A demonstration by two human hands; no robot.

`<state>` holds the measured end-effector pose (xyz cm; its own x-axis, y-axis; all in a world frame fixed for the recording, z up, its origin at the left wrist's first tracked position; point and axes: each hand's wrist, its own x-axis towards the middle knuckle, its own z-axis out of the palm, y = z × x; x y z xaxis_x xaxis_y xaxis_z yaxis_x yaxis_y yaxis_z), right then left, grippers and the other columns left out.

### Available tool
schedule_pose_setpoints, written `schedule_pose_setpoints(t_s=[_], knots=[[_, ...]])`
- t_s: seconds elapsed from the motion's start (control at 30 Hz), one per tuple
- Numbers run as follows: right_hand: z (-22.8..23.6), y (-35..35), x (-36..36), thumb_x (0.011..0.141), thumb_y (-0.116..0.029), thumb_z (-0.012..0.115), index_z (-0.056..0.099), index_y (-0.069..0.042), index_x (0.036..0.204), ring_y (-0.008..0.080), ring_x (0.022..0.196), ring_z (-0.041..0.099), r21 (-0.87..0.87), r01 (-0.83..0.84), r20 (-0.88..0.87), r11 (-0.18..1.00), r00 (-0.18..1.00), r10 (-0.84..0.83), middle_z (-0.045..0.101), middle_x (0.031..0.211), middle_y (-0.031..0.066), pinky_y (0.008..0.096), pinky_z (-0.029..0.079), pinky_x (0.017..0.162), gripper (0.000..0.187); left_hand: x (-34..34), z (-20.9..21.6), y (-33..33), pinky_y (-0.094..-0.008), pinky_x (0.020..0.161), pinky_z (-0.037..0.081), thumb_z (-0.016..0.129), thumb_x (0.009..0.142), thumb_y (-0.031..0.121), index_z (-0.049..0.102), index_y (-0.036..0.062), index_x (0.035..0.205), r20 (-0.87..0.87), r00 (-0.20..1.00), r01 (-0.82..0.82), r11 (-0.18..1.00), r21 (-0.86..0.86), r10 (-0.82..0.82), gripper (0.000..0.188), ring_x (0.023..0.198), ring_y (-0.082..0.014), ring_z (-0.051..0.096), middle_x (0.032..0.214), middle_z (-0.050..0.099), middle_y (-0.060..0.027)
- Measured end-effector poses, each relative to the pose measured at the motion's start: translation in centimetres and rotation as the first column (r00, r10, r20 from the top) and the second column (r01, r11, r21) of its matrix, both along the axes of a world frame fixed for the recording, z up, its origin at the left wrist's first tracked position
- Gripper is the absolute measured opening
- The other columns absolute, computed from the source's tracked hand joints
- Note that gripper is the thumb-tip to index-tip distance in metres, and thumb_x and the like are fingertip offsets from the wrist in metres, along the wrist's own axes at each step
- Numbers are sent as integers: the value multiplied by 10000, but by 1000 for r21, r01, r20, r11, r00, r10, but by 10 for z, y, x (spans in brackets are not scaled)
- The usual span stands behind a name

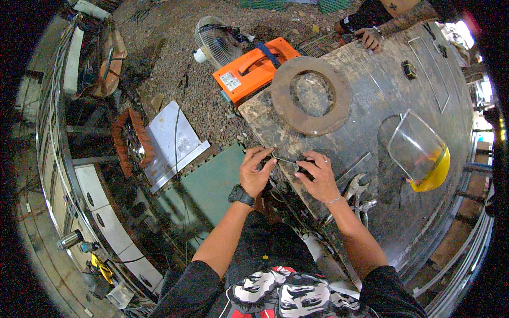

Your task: The person uses pliers to hold a small metal piece and a hammer to repeatedly strike and shape it on a metal workbench. The person adjusts the grip and position of the metal piece between strikes.

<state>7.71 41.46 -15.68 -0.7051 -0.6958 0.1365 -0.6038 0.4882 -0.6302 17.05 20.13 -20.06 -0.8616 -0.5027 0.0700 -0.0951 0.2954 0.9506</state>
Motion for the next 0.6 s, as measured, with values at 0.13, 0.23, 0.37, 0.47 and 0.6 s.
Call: schedule_pose_setpoints(t_s=[0.13,0.23,0.37,0.47,0.6], knots=[[0,0,-1,780,-175,832,728,-88,1114,319,1126,614,-8,-4,14,1000,1000,4,629,1266,125,465,453,1005,361,0,-2,0,-360,922,546,836,825,102,762,87,1164,8,1000,-1,999,-36,2,348,1060,-266,671,1193,672,-144],[1,0,-1,782,-186,834,725,-83,1119,323,1118,616,-6,-4,20,1000,1000,4,629,1271,128,464,452,1008,368,0,-2,0,-363,928,545,841,819,112,755,92,1178,7,1000,0,999,-32,0,370,1074,-266,666,1207,667,-145],[1,1,0,789,-200,833,725,-80,1131,332,1145,603,-5,5,30,1000,1000,-5,623,1288,130,467,447,1020,378,0,0,-1,-366,947,536,837,821,119,744,98,1204,-9,1000,9,999,-39,-9,395,1094,-266,652,1217,654,-139],[0,2,1,793,-207,832,726,-85,1141,339,1173,586,-1,14,35,1000,999,-14,617,1296,129,470,442,1031,384,1,5,-3,-366,959,528,827,836,134,745,97,1205,10,1000,26,1000,-6,-26,380,1099,-268,644,1218,645,-137],[0,2,0,798,-214,829,728,-90,1148,341,1183,574,6,10,43,1000,999,-11,614,1292,125,473,441,1036,384,-1,9,-5,-367,968,521,816,861,178,764,89,1173,39,999,23,999,-40,-21,329,1101,-266,641,1218,638,-137]])
